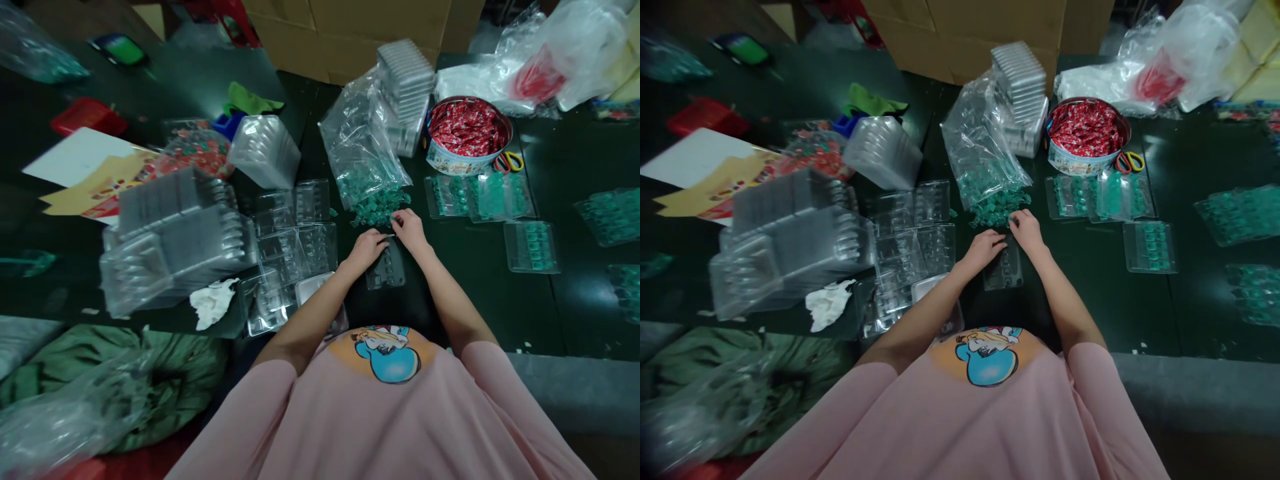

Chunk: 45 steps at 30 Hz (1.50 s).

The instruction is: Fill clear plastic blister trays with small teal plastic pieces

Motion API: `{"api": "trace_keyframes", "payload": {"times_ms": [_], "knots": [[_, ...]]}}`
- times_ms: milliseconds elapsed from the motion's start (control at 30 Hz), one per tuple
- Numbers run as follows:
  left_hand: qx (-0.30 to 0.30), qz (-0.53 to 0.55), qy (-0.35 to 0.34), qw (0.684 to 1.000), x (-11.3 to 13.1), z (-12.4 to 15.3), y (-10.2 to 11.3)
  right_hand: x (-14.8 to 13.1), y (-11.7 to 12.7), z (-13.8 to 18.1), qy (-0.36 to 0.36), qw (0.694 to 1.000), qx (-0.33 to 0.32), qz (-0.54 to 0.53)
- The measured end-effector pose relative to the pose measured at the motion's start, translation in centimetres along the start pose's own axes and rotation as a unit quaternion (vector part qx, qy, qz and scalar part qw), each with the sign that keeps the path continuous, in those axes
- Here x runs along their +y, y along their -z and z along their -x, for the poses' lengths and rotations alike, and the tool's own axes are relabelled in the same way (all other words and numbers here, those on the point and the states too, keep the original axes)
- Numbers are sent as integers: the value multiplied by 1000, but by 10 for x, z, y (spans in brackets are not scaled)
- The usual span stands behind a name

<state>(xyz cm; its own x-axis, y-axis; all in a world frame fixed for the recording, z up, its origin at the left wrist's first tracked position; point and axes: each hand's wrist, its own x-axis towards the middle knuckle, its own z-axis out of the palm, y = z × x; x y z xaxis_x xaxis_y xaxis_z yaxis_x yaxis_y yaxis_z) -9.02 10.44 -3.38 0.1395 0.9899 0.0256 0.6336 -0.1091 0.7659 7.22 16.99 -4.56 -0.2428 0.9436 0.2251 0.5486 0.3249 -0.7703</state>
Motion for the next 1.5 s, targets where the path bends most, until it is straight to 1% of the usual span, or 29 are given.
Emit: {"api": "trace_keyframes", "payload": {"times_ms": [67,133,167,233,267,333,400,467,533,567,633,700,767,867,967,1100,1200,1367,1500], "knots": [[42,37,16,998,4,0,3,0,5,4,-34,995,7,-93],[90,108,42,989,8,0,4,-1,9,9,-75,979,-6,-191],[104,152,54,981,11,-1,4,-3,10,11,-96,967,-19,-235],[110,224,60,966,17,-2,2,-7,11,17,-134,940,-42,-310],[108,243,56,962,21,-3,2,-9,11,20,-148,928,-50,-337],[113,244,36,963,27,-2,0,-15,9,26,-162,913,-58,-370],[128,228,26,965,32,0,0,-19,8,31,-161,911,-62,-376],[141,242,45,959,35,2,1,-23,9,34,-149,918,-66,-362],[146,307,88,937,35,3,3,-27,12,36,-125,929,-63,-342],[141,355,112,917,35,3,5,-29,14,36,-110,937,-55,-327],[121,455,151,869,36,3,8,-34,19,37,-74,954,-32,-287],[102,525,172,827,38,4,11,-42,23,38,-34,972,-12,-234],[93,556,179,806,40,5,12,-49,26,39,3,985,-3,-172],[83,560,189,803,44,7,12,-55,28,39,41,995,15,-90],[66,557,201,803,47,8,10,-55,27,38,68,997,28,-30],[53,568,214,793,46,9,9,-53,24,38,100,993,16,66],[63,580,216,783,46,8,8,-55,22,39,113,986,9,126],[107,592,211,770,49,7,7,-57,21,38,112,980,-4,163],[111,589,224,768,47,6,7,-56,22,37,109,982,-10,154]]}}
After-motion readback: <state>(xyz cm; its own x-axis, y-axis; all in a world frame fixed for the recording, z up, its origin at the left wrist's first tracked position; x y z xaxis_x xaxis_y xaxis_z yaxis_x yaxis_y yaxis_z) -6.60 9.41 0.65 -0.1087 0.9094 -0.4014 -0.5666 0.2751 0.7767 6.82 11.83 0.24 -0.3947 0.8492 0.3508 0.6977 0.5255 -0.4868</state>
